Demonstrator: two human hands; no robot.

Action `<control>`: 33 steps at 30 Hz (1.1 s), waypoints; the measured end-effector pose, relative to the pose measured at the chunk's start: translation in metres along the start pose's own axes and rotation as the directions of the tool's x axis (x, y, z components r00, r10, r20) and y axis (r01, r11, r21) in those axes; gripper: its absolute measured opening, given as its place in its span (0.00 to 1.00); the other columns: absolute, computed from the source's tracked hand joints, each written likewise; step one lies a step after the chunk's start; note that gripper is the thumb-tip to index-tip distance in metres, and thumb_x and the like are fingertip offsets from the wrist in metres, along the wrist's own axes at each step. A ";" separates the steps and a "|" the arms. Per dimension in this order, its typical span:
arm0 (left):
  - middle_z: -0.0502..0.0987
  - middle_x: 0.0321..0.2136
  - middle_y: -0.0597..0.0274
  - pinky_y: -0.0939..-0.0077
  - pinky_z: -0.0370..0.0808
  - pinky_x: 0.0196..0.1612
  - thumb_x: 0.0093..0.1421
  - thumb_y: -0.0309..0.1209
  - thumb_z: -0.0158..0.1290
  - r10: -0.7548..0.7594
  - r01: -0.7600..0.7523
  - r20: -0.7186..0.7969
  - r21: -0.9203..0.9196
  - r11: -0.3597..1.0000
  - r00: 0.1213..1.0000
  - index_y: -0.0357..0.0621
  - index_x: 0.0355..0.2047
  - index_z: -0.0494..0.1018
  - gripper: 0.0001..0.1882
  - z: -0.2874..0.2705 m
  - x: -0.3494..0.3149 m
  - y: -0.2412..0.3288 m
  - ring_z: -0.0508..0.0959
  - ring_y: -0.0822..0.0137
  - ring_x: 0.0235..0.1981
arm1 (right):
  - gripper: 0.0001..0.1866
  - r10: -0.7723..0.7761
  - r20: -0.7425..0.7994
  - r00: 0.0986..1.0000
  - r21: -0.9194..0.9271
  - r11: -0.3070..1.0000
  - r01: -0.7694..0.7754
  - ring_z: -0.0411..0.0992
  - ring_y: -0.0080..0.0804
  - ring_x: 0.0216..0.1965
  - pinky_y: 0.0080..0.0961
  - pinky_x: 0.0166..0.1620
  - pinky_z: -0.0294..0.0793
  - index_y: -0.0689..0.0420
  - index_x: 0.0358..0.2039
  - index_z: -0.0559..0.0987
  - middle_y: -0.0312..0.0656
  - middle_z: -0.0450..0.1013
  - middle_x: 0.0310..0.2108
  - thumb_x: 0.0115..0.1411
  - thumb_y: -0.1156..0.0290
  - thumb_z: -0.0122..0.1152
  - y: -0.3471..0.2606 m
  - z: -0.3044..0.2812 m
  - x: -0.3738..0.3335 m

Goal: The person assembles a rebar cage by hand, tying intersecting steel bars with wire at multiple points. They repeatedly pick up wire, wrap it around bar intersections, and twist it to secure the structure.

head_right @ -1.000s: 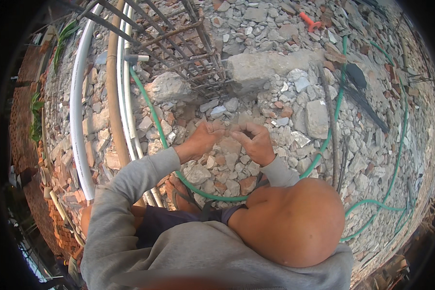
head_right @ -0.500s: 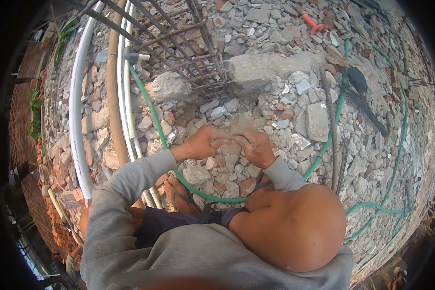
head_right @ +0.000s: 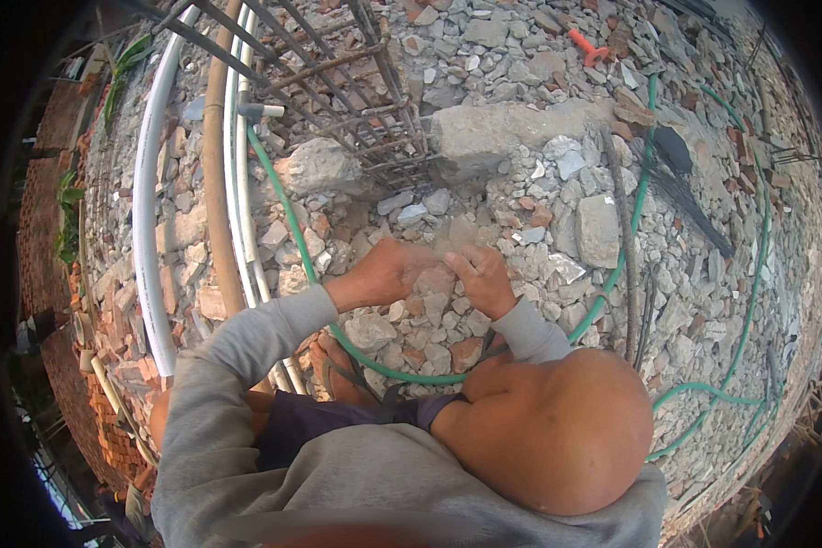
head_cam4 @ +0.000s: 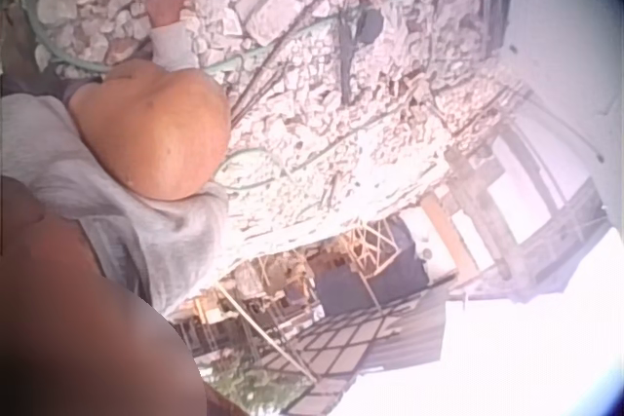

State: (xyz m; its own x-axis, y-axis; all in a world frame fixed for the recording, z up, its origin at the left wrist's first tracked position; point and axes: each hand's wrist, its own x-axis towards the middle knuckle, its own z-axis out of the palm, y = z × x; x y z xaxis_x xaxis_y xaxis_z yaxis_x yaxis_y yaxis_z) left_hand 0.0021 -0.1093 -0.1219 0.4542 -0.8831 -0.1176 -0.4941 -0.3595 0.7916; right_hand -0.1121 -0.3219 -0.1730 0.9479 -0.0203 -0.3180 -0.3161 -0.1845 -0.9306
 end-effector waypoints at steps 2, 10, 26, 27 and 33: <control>0.84 0.34 0.46 0.60 0.78 0.37 0.65 0.24 0.55 0.043 -0.060 0.077 0.221 0.973 0.996 0.44 0.47 0.83 0.13 0.002 0.000 0.000 0.83 0.42 0.33 | 0.10 0.056 0.127 0.990 0.337 0.937 -0.096 0.76 0.49 0.36 0.39 0.37 0.77 0.57 0.39 0.85 0.45 0.80 0.38 0.58 0.70 0.72 0.002 0.000 0.000; 0.82 0.33 0.41 0.56 0.76 0.40 0.65 0.26 0.54 -0.099 0.099 0.008 -0.209 0.973 0.995 0.43 0.46 0.83 0.12 0.003 0.005 0.004 0.81 0.41 0.33 | 0.13 -0.680 -0.035 0.732 -0.475 0.656 0.587 0.76 0.51 0.37 0.42 0.38 0.76 0.56 0.43 0.84 0.45 0.79 0.33 0.56 0.74 0.72 -0.018 0.003 0.000; 0.75 0.22 0.58 0.62 0.73 0.36 0.73 0.33 0.54 -0.317 0.407 0.257 -0.539 0.737 0.913 0.38 0.48 0.82 0.13 -0.012 0.001 -0.040 0.75 0.66 0.28 | 0.34 -0.216 0.294 0.931 0.928 0.297 -0.224 0.80 0.37 0.54 0.35 0.60 0.78 0.66 0.69 0.65 0.51 0.77 0.58 0.66 0.73 0.67 -0.033 -0.003 -0.017; 0.73 0.21 0.59 0.62 0.72 0.35 0.73 0.34 0.54 -0.358 0.432 0.242 -0.551 0.714 0.902 0.38 0.47 0.82 0.13 -0.001 -0.001 -0.034 0.74 0.67 0.28 | 0.37 -0.212 0.166 0.963 0.968 0.222 -0.117 0.79 0.38 0.56 0.36 0.61 0.77 0.65 0.72 0.61 0.52 0.76 0.59 0.66 0.75 0.66 -0.039 -0.005 -0.008; 0.68 0.18 0.54 0.58 0.70 0.34 0.71 0.39 0.56 -0.173 0.161 -0.044 -0.195 0.967 0.984 0.35 0.37 0.80 0.17 0.045 -0.004 -0.003 0.73 0.59 0.24 | 0.22 -0.348 -0.432 0.832 0.139 0.886 0.443 0.79 0.37 0.50 0.34 0.50 0.80 0.68 0.61 0.74 0.48 0.80 0.49 0.69 0.77 0.62 -0.038 -0.043 0.035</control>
State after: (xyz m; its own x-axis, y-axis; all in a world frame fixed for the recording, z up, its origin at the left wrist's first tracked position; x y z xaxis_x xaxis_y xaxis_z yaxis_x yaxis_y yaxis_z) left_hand -0.0318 -0.1183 -0.1511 0.5651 -0.7935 -0.2260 -0.2600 -0.4312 0.8639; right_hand -0.0650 -0.3582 -0.1406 0.9159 -0.3770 0.1375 0.1339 -0.0359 -0.9903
